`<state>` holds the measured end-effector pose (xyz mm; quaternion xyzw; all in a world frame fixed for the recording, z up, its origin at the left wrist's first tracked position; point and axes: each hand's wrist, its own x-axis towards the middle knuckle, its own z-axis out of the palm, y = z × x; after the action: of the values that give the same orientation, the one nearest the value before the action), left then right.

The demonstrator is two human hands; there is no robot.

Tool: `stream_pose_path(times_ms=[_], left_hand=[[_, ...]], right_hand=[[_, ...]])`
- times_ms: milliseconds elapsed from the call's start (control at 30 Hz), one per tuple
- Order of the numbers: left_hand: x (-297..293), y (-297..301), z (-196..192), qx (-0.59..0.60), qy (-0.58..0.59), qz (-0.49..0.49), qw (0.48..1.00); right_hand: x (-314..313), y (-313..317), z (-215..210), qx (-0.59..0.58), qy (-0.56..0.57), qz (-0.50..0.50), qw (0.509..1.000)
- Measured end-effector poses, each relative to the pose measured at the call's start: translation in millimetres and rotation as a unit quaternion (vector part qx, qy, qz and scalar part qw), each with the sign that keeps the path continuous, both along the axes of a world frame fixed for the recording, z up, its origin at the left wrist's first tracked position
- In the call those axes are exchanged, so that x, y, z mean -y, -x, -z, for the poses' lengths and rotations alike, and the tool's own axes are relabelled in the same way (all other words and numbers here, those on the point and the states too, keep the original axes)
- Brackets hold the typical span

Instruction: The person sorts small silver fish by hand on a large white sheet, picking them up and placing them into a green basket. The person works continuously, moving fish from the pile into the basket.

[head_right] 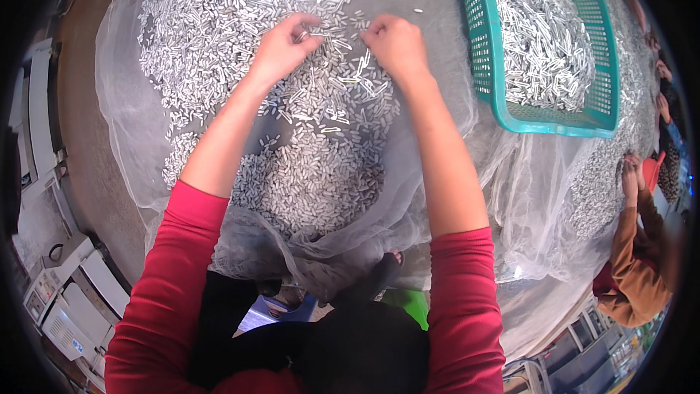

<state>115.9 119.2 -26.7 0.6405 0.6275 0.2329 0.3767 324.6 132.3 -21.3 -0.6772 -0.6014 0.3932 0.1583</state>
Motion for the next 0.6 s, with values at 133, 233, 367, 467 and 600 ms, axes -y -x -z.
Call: stream_pose_path(times_ms=[133,233,367,467,600], left_hand=[[-2.6,-4.2,4.6,-0.159,-0.125,0.072,0.977],[-5.9,4.7,-0.6,-0.049,-0.019,-0.007,0.999],[-6.8,19.8,-13.5,0.151,0.078,-0.07,0.983],[-9.3,20.7,-20.8,0.201,0.13,-0.081,0.968],[-13.5,20.1,-27.0,0.246,0.148,-0.098,0.953]], right_hand=[[-0.2,-16.1,-6.0,-0.449,0.135,0.164,0.868],[-2.4,-8.2,-5.7,-0.279,0.051,0.09,0.955],[-6.1,19.4,-4.3,0.166,0.004,-0.062,0.984],[-5.6,26.5,-4.4,0.175,0.014,-0.082,0.981],[-2.5,14.8,-7.0,0.099,0.025,-0.002,0.995]])
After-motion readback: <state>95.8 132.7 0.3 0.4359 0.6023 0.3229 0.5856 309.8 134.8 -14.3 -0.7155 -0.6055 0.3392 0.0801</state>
